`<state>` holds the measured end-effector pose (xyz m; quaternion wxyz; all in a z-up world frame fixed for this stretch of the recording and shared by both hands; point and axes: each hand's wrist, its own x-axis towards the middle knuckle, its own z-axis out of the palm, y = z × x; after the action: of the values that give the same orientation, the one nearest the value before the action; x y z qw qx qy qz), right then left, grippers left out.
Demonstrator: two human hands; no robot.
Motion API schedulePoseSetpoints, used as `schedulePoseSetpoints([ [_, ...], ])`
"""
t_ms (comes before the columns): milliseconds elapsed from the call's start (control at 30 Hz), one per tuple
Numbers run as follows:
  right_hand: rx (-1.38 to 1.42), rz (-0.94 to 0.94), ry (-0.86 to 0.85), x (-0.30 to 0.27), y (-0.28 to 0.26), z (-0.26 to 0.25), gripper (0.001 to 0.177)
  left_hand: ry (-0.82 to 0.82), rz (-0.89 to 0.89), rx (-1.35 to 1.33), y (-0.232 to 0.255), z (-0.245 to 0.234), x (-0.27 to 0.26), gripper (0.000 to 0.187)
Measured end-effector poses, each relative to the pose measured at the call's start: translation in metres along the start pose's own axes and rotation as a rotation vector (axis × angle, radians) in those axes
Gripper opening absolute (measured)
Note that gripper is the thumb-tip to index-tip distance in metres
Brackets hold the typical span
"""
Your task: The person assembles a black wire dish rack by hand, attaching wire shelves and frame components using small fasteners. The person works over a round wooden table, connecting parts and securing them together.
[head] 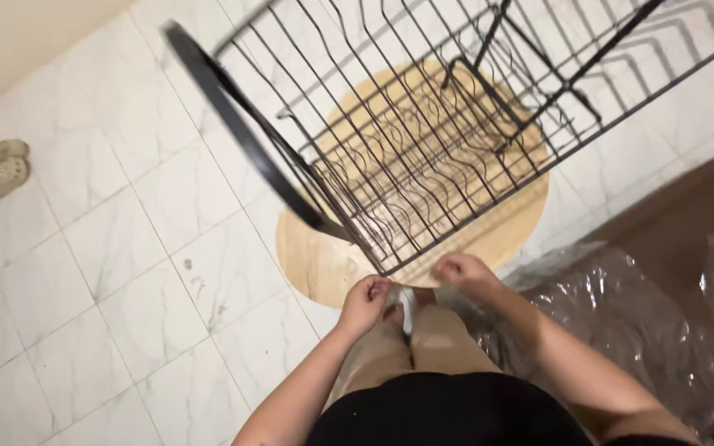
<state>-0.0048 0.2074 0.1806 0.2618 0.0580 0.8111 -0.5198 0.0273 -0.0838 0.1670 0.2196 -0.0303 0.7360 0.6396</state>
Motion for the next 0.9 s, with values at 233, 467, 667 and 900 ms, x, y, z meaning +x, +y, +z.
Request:
schedulePoseSetpoints([
  [233,-0.041,-0.462,-0.326,-0.125,-0.263,-0.086,0.02,0.37,0.343,0.034,0.161,-0.058,-0.027,0.015],
  [467,-0.407,-1.011,-0.013,-0.094,-0.393,-0.14,0.022,0.755,0.646,-0.125,0.293,-0.094,0.008,0.017],
  [667,-0.898,-1.119,0.204,-0.007,-0.501,-0.152,0.029,0.854,0.654,-0.238,0.366,-0.122,0.069,0.03],
  [900,-1.262,-0.974,0.066,0.046,-0.533,-0.159,0.08,0.885,0.535,-0.439,0.381,-0.126,0.089,0.022],
])
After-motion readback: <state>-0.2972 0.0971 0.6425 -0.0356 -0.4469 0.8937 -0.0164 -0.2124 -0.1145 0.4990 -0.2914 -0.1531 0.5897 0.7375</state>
